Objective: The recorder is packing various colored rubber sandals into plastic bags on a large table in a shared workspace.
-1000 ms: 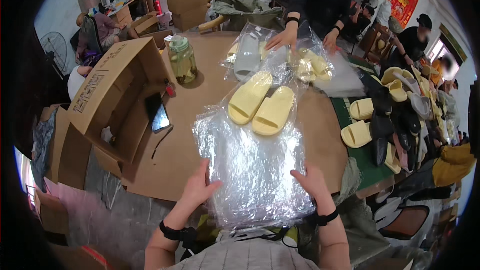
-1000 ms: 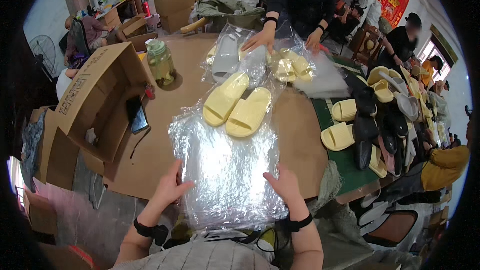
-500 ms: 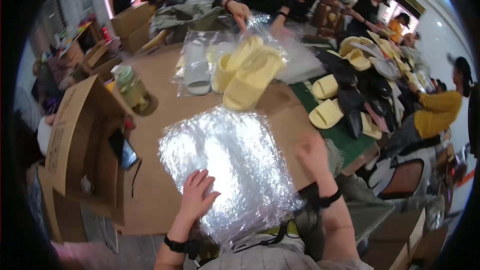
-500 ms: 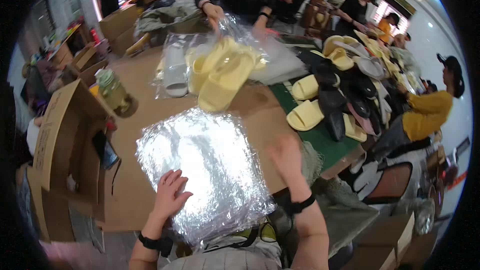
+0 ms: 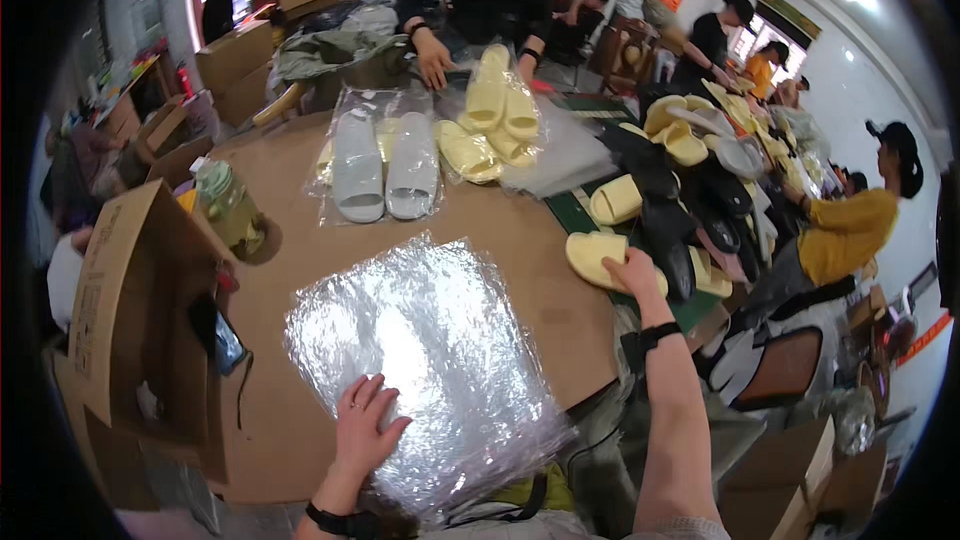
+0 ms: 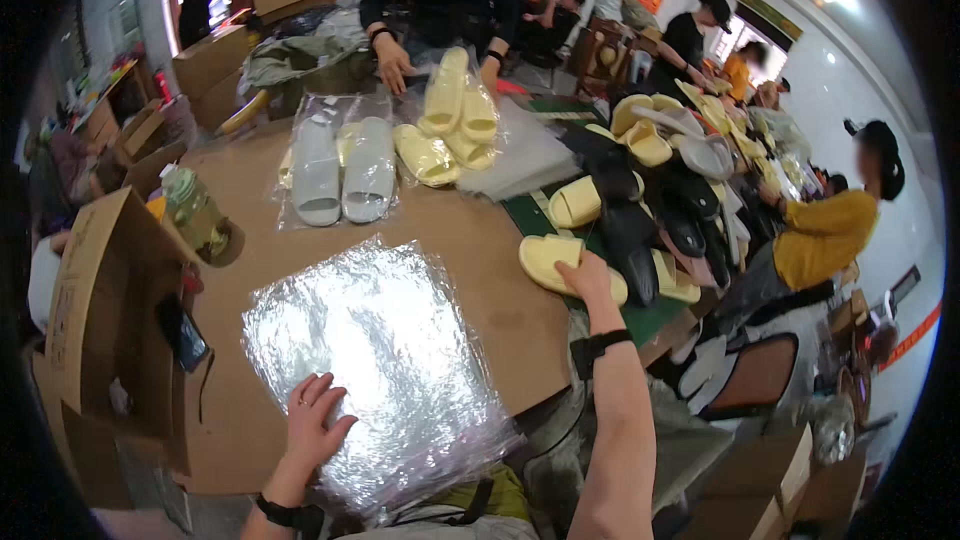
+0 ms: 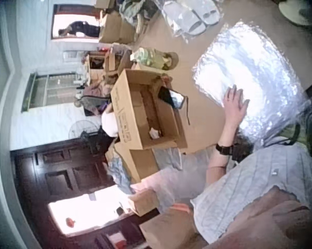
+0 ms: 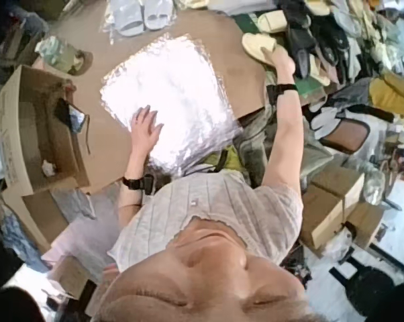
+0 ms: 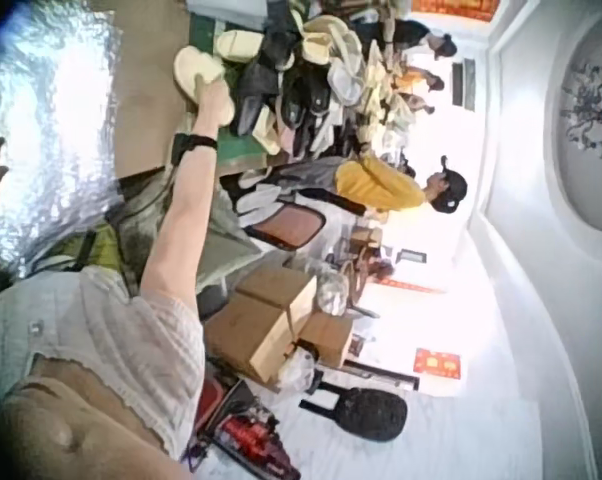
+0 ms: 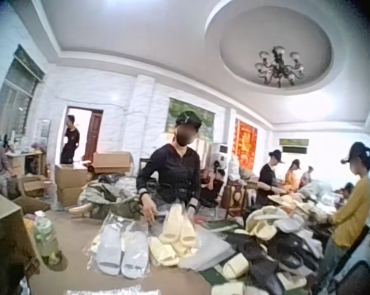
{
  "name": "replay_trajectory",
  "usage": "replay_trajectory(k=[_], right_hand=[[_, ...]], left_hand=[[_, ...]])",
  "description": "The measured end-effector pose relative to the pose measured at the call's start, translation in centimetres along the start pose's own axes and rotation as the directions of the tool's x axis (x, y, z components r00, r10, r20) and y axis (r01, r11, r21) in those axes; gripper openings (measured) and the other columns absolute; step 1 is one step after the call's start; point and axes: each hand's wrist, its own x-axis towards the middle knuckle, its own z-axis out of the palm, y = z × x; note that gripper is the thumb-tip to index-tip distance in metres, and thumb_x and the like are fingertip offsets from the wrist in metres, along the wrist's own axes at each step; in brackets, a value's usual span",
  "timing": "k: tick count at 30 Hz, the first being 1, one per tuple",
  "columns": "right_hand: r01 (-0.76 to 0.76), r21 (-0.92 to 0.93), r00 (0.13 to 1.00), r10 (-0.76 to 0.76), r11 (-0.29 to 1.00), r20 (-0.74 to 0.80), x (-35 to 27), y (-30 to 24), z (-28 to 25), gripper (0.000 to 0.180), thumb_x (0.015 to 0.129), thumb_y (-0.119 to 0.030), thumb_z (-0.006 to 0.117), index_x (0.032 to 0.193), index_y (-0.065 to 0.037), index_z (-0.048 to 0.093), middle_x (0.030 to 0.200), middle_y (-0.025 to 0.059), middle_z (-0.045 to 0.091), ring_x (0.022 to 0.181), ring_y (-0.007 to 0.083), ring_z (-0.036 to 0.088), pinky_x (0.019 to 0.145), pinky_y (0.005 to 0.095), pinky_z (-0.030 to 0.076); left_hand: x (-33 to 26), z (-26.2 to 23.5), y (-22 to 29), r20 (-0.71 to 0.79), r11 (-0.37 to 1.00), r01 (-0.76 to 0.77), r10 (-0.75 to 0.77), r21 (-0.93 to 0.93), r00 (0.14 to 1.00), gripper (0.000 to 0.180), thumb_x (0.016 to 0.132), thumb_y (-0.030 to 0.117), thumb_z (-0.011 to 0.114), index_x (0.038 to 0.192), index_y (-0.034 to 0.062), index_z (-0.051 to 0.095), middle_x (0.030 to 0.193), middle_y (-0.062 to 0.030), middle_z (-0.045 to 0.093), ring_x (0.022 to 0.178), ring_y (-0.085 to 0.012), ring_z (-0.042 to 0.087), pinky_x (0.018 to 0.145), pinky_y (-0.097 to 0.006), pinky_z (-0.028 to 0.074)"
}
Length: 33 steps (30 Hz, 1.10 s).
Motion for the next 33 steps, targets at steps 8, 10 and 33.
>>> replay_trajectory(k=[8,10,33], right_hand=[[-0.253,0.804,0.864,-0.247,0.539,0.438,-6.9,-10.9,-0.4,0.036,0.09,-0.015,0.075,0.12,0.002,0.064,0.094,0.0019,0.068,0.075,0.0076,0.06,0.066,0.0234,0.048],[-0.28,0.827,0.826,-0.316,0.487,0.466,-10.4,-14.5,-1.1,0.038,0.09,-0.017,0.075,0.121,0.001,0.063,0.089,-0.0017,0.065,0.072,0.0039,0.056,0.062,0.0213,0.045],[0.442,-0.015,0.877,-0.428,0.897,0.218,-4.5,-10.8,7.1,0.048,0.068,-0.025,0.082,0.105,0.001,0.066,0.103,0.0225,0.066,0.1,0.0425,0.06,0.085,0.0467,0.05]], left_hand=[[-0.1,0.0,0.3,-0.084,0.998,-0.032,0.036,0.044,0.996,0.045,0.073,0.027,0.081,0.114,0.014,0.069,0.135,-0.0089,0.059,0.128,-0.0375,0.049,0.107,-0.048,0.041],[-0.4,-0.1,0.3,-0.068,0.998,-0.033,0.036,0.052,0.997,0.044,0.075,0.027,0.08,0.116,0.0137,0.069,0.134,-0.0087,0.06,0.129,-0.0366,0.049,0.108,-0.048,0.04],[-1.0,0.9,-1.0,-0.114,0.996,-0.084,0.086,0.022,0.99,0.042,0.084,0.034,0.071,0.12,0.0127,0.065,0.139,-0.0122,0.055,0.133,-0.0358,0.045,0.11,-0.047,0.036]])
